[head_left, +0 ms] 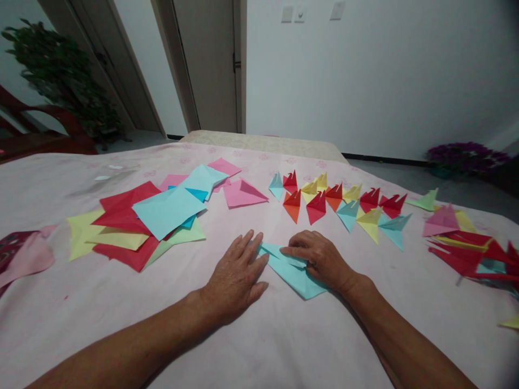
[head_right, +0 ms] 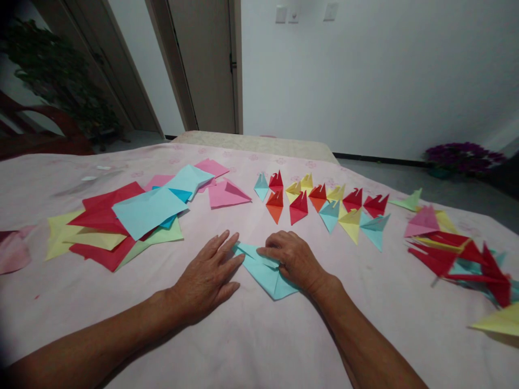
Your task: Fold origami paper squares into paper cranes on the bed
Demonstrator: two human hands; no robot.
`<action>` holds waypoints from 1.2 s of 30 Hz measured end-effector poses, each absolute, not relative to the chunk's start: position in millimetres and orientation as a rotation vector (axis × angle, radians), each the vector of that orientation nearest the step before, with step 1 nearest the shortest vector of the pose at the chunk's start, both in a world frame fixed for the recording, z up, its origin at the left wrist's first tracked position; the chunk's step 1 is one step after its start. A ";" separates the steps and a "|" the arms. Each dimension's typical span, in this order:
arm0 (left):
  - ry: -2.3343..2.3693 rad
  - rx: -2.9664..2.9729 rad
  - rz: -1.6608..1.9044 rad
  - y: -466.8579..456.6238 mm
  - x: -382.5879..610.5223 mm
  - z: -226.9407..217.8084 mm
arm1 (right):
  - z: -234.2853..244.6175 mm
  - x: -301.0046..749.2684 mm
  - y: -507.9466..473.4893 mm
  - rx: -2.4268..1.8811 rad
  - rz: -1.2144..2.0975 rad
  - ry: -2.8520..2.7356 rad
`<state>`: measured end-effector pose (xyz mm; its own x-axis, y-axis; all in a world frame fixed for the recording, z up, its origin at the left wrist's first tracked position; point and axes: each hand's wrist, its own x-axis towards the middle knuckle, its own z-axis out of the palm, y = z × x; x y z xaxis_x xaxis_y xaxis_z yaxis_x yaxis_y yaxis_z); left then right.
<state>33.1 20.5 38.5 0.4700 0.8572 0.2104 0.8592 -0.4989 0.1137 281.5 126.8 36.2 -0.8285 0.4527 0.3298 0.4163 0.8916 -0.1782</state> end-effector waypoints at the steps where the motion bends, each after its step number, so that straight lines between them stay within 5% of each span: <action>1: -1.551 -2.710 -0.359 21.8 31.6 38.3 | 35.7 281.8 126.9 -0.646 0.143 -2.691; 36: -1.524 -2.683 -0.194 29.8 37.2 37.7 | 64.5 307.1 105.7 -0.733 0.449 -2.449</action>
